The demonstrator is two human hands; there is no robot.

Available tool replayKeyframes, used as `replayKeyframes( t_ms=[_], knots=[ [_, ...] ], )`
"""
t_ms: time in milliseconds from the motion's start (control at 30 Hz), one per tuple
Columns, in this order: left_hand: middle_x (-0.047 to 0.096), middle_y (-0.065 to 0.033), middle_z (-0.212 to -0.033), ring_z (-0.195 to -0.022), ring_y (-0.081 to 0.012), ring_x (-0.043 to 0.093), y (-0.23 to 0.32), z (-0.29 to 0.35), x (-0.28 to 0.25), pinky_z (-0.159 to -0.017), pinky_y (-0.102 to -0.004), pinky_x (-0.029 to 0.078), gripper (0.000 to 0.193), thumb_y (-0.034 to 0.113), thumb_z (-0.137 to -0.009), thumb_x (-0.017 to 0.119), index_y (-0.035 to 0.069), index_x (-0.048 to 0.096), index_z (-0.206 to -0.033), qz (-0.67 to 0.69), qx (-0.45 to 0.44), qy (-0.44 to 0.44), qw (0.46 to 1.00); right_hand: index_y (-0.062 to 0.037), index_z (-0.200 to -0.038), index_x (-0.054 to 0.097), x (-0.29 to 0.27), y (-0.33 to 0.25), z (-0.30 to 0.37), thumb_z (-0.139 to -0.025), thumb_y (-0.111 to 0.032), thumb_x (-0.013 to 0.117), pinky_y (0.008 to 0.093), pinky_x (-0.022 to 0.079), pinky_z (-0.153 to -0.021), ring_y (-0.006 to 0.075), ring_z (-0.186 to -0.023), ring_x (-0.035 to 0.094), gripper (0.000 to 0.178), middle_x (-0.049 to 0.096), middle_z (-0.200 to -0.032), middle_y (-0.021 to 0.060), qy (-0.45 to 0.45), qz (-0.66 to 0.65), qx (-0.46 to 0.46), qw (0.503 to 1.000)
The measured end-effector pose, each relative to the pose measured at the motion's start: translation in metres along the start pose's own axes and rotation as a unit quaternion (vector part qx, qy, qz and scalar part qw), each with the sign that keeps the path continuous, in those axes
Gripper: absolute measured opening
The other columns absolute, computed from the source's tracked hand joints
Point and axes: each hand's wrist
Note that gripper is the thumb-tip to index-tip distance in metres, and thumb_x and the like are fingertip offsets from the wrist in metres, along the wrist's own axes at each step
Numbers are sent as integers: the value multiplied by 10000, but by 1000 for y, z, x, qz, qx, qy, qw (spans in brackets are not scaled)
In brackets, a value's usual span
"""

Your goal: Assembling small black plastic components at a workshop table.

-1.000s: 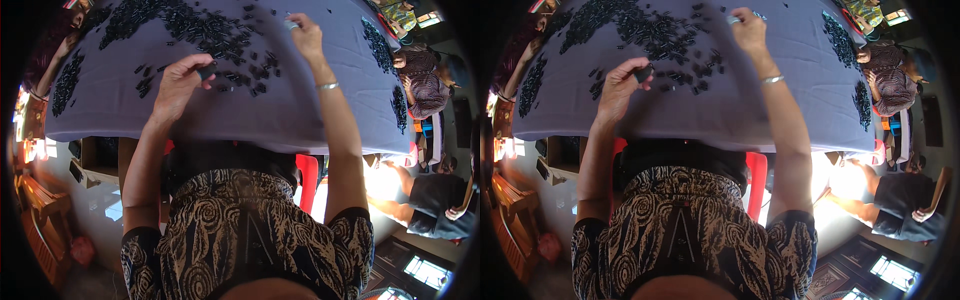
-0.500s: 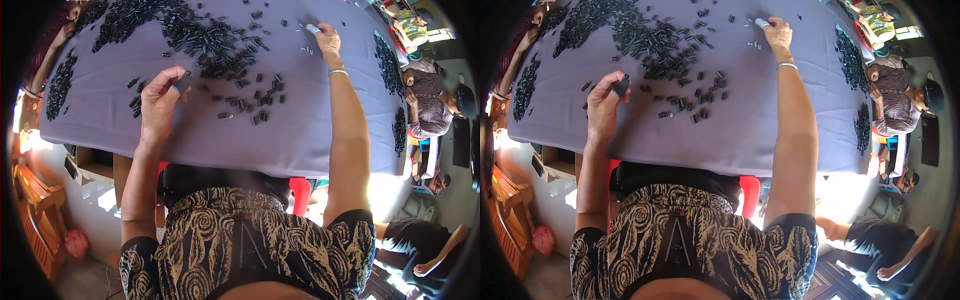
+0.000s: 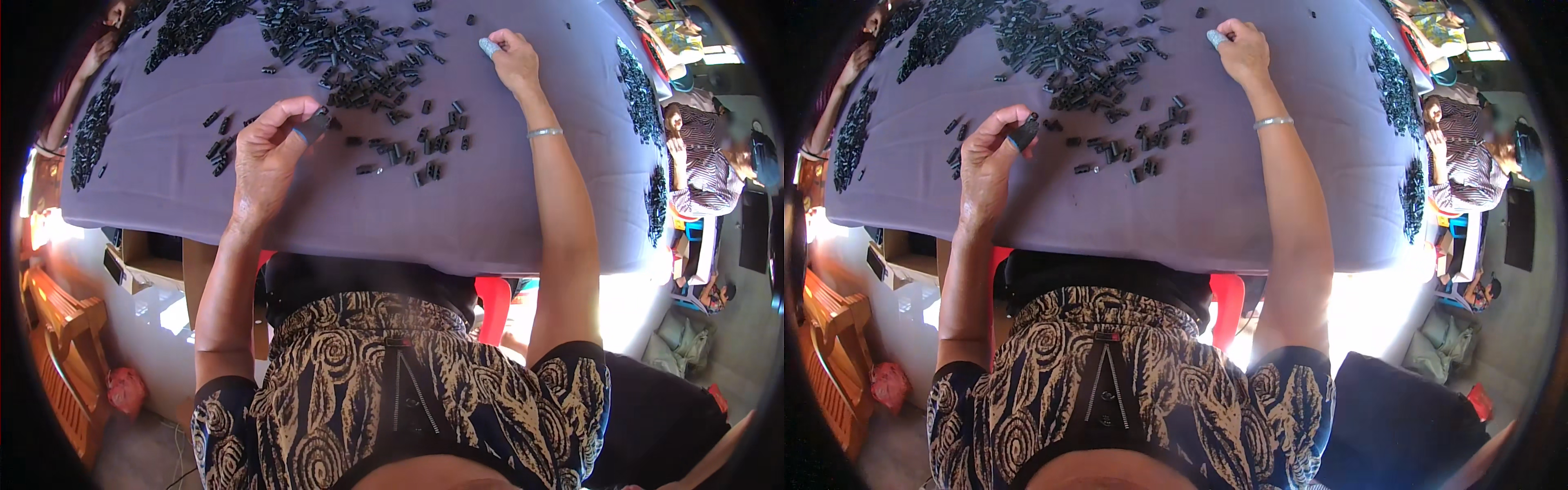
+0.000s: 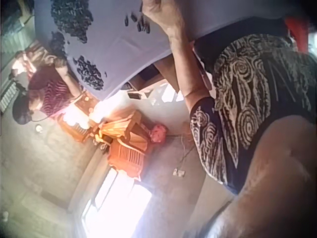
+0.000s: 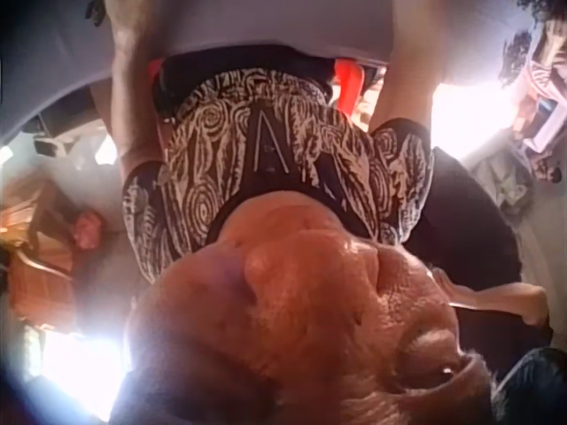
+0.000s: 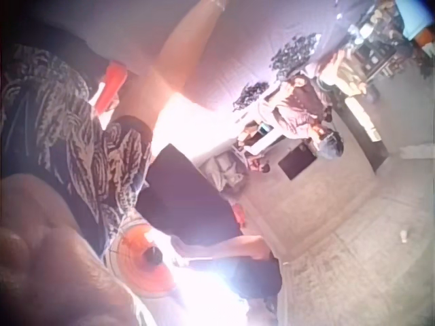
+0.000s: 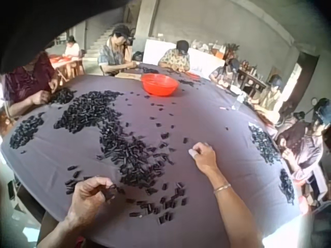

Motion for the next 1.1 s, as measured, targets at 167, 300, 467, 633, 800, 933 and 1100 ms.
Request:
replayKeyframes(
  t_ms=[167,300,467,633,800,933,1100],
  knots=[
    [603,32,-868,-766,-45,539,6,4,6,-675,-193,434,180,43,-845,565,26,621,-1015,-12,-4,-37,999,-101,-832,641,-19,-30,52,-750,-167,675,347,453,-734,227,-816,548,110,593,-832,48,-22,-21,4,1000],
    [600,45,-839,-749,-31,524,10,3,11,-637,-179,405,185,31,-836,556,39,628,-1005,-17,5,-50,999,-87,-834,624,-34,-48,84,-745,-99,666,333,458,-715,215,-808,528,99,578,-829,37,-60,-83,-32,994],
    [607,25,-872,-758,-48,541,5,0,10,-644,-195,425,248,-26,-809,499,26,623,-1018,-31,38,-85,995,-91,-852,632,-56,-51,105,-762,-86,673,263,457,-677,151,-737,545,99,585,-795,17,-88,-101,-20,991],
    [615,2,-914,-769,-66,557,2,2,7,-647,-210,443,279,-49,-802,468,13,622,-1026,-40,47,-77,995,-20,-914,641,-72,-40,104,-812,-31,620,213,449,-709,49,-775,540,104,622,-814,-22,-11,-299,38,953],
    [619,-2,-911,-765,-67,556,-2,-1,11,-635,-207,440,285,-50,-800,477,30,633,-1024,-68,42,-84,993,-20,-921,644,-95,-39,101,-835,-29,549,210,439,-722,70,-762,549,129,620,-792,-10,7,-249,61,967],
    [617,-2,-896,-762,-65,555,-5,-1,6,-629,-203,438,286,-54,-793,486,41,639,-1015,-59,52,-79,994,-39,-912,651,-88,-51,98,-811,-90,548,243,443,-681,99,-713,555,153,615,-736,27,-113,-167,80,976],
    [617,-2,-894,-761,-64,558,-6,-4,6,-628,-201,439,301,-62,-778,492,44,640,-1018,-67,39,-79,994,-58,-917,646,-76,-53,81,-782,-111,510,267,417,-614,120,-636,511,198,584,-689,31,-217,-35,93,971]
  ],
)
Point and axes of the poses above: each hand's wrist, its own z-axis away from the middle knuckle, its own x-axis out of the palm, y = z × x
